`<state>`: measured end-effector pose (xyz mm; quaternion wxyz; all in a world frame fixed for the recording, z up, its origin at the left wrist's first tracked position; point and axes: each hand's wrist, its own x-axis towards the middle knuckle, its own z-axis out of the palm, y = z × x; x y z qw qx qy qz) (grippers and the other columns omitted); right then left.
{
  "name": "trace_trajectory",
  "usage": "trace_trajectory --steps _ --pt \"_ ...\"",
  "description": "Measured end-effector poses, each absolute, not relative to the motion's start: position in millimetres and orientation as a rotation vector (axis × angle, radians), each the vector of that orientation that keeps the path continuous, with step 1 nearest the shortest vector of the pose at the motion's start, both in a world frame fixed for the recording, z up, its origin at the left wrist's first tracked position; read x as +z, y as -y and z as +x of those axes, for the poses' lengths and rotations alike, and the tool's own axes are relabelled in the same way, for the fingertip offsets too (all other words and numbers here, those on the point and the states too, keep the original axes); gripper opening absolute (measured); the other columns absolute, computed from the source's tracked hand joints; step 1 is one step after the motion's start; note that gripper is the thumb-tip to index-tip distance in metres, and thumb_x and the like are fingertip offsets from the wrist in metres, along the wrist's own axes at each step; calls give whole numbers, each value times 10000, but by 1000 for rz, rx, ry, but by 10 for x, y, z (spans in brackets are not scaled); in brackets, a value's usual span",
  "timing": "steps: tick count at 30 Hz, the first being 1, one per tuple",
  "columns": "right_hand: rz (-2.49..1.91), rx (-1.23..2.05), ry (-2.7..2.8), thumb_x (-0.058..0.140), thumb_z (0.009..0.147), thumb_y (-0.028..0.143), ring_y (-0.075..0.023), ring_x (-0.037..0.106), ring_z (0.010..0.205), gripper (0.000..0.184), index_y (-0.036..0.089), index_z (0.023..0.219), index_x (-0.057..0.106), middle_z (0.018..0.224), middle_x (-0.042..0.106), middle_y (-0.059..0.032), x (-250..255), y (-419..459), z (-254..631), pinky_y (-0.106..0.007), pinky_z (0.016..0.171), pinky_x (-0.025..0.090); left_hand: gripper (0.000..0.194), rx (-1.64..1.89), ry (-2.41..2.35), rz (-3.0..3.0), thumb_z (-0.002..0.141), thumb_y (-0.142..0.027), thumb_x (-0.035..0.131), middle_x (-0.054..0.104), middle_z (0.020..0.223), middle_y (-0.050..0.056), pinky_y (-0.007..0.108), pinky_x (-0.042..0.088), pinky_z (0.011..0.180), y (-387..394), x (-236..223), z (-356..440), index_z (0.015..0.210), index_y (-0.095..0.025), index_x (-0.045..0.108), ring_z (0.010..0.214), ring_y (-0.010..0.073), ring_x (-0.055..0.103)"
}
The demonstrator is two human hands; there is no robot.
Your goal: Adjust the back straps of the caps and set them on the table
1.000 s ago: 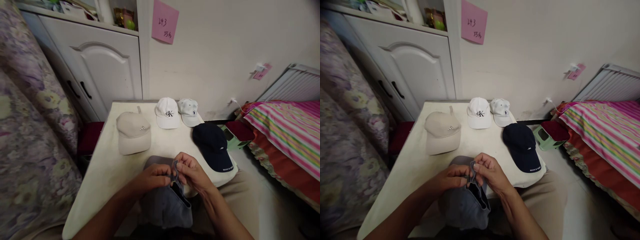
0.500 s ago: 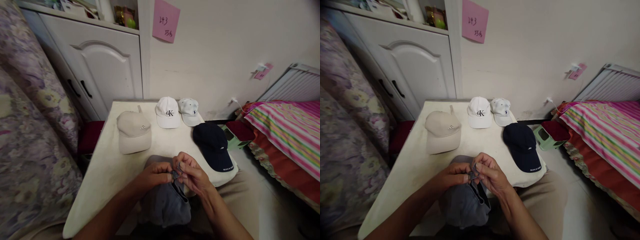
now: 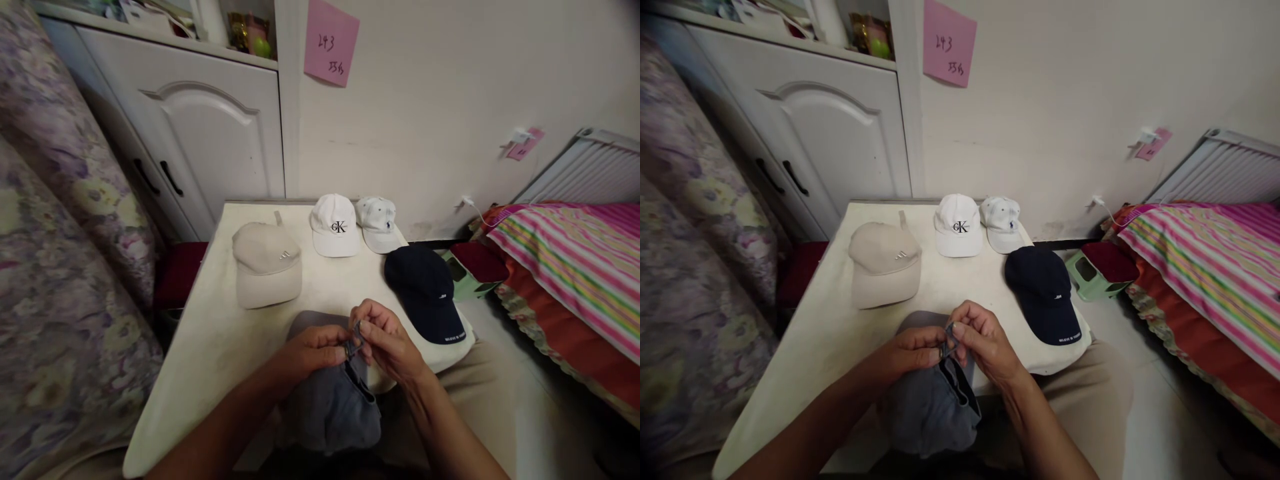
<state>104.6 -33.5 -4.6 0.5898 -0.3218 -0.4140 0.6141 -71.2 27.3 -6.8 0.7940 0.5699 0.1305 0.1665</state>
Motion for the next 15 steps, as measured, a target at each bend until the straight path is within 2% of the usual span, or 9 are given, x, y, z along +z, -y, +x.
trace_trajectory --steps 5,11,15 --pt "-763 1452 936 761 822 370 -44 358 411 263 181 783 581 654 578 34 -64 329 1042 -170 372 282 218 389 -344 1166 795 -331 699 696 886 65 340 429 854 -267 -99 -717 905 -144 717 922 239 611" --pt "-794 1438 970 748 813 348 -46 406 443 249 169 742 592 753 569 12 -44 333 1051 -191 406 330 140 419 -386 1157 738 -274 716 689 832 43 324 424 800 -274 -94 -694 777 -147 670 867 226 614" --pt "-894 1373 1085 740 813 333 -65 462 483 247 171 723 577 793 566 4 -13 341 1079 -204 435 360 103 445 -370 1152 766 -245 676 702 767 44 329 424 807 -265 -106 -685 759 -151 635 819 212 620"
